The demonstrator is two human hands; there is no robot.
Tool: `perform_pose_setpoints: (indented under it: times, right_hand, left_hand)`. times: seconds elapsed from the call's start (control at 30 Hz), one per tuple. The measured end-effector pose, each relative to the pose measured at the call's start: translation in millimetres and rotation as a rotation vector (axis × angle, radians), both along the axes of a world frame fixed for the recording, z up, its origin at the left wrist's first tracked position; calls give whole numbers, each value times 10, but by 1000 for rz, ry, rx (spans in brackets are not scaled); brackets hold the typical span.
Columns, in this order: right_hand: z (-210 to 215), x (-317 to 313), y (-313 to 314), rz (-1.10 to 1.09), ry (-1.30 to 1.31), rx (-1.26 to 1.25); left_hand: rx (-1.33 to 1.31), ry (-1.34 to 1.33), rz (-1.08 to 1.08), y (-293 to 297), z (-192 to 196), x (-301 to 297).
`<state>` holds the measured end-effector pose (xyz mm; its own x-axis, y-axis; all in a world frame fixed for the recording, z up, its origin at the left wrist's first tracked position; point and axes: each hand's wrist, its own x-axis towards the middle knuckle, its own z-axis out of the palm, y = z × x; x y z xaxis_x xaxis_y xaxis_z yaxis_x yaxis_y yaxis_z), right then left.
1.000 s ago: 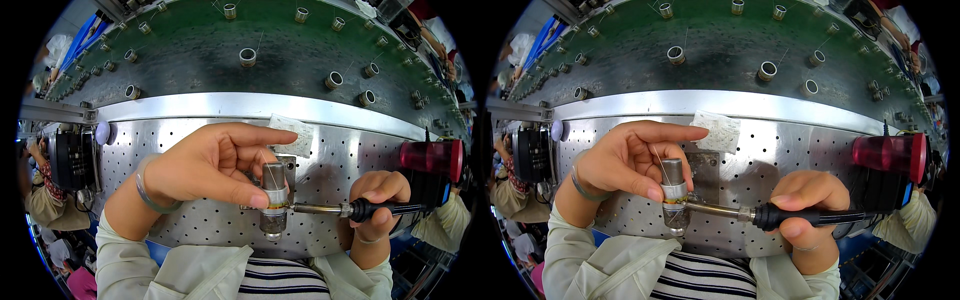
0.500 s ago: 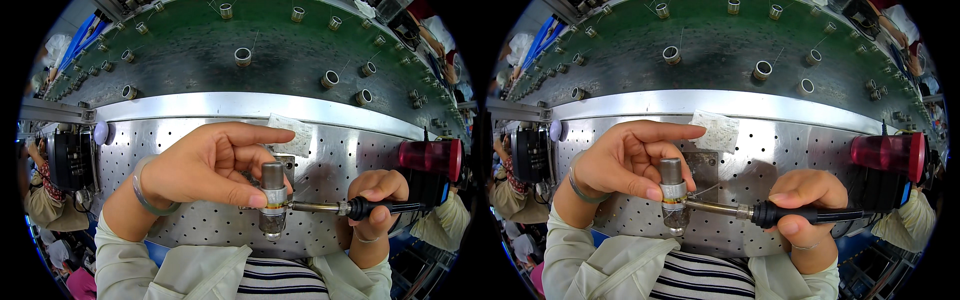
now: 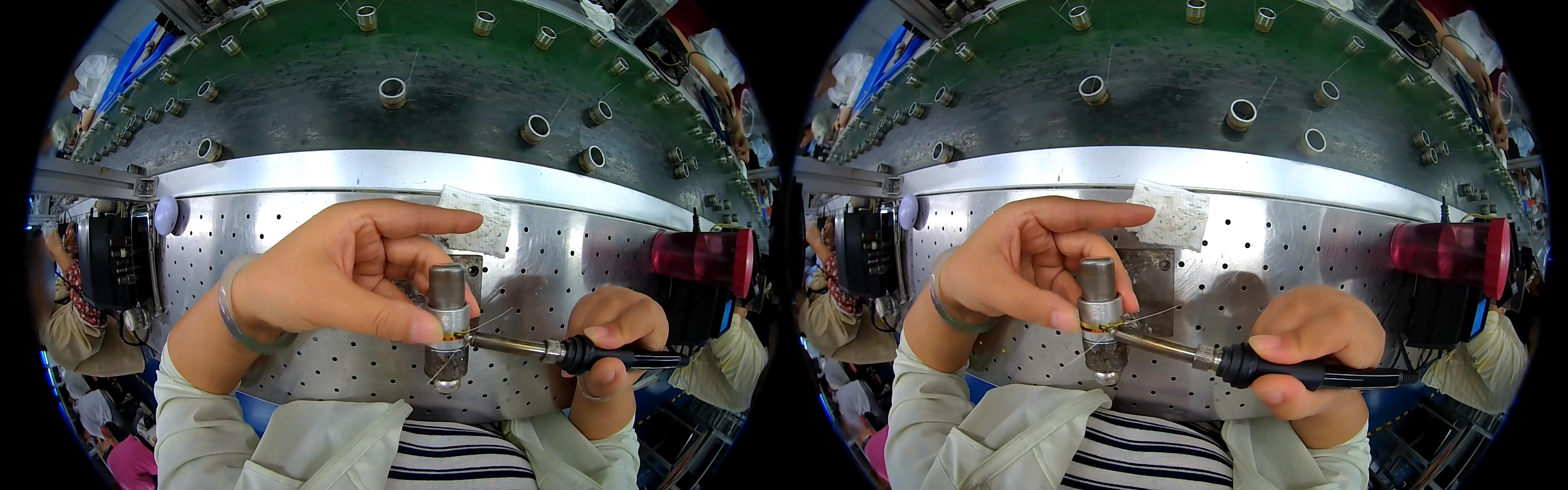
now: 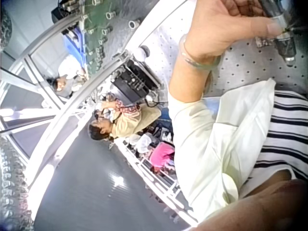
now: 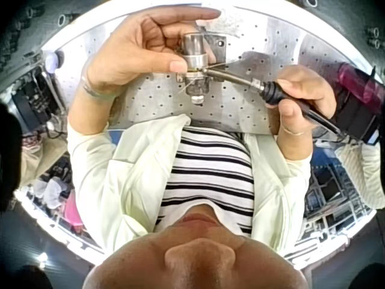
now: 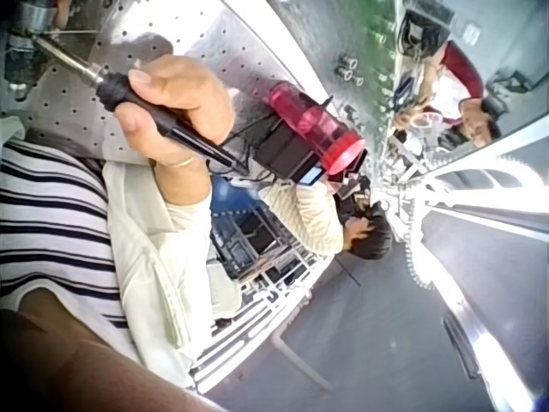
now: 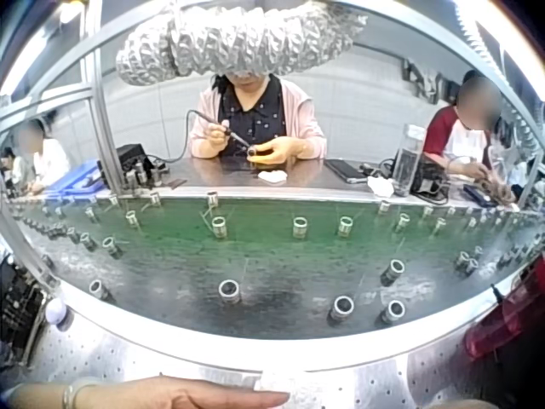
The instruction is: The person repeatedly picks up small cylindrical metal components from a rotating assembly table and uses a soldering iron to apply solder to the components. After soldering, the person places the components back onto the rotating table.
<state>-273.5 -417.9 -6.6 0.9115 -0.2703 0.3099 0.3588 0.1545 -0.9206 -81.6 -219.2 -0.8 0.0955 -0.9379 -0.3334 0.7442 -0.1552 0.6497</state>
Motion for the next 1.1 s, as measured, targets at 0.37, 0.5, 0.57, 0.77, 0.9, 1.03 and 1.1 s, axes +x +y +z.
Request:
perform_pose_setpoints:
  times: [0.37,0.5,0.57,0.77,0.9,1.03,1.1]
  right_hand:
    - [0,24,-6,-31,-8,55]
    - [-1,26,-4,-26,0,58]
    - [6,24,-4,-21,6,54]
    - [44,5,-11,-9,13,-29]
    - [66,19,-1,-31,13,-53]
    - [54,-6,1,-61,20,-47]
    - [54,-20,1,-115,24,-33]
  left_hand:
    - [106,-23,56,-43,120,-67]
    - [99,-17,54,-39,120,-64]
    - [95,-13,53,-38,119,-62]
    - [109,-18,59,-41,114,-63]
    - [105,-49,49,-41,148,-65]
    - [101,-71,51,-71,179,-99]
    - [94,-60,46,-102,163,-100]
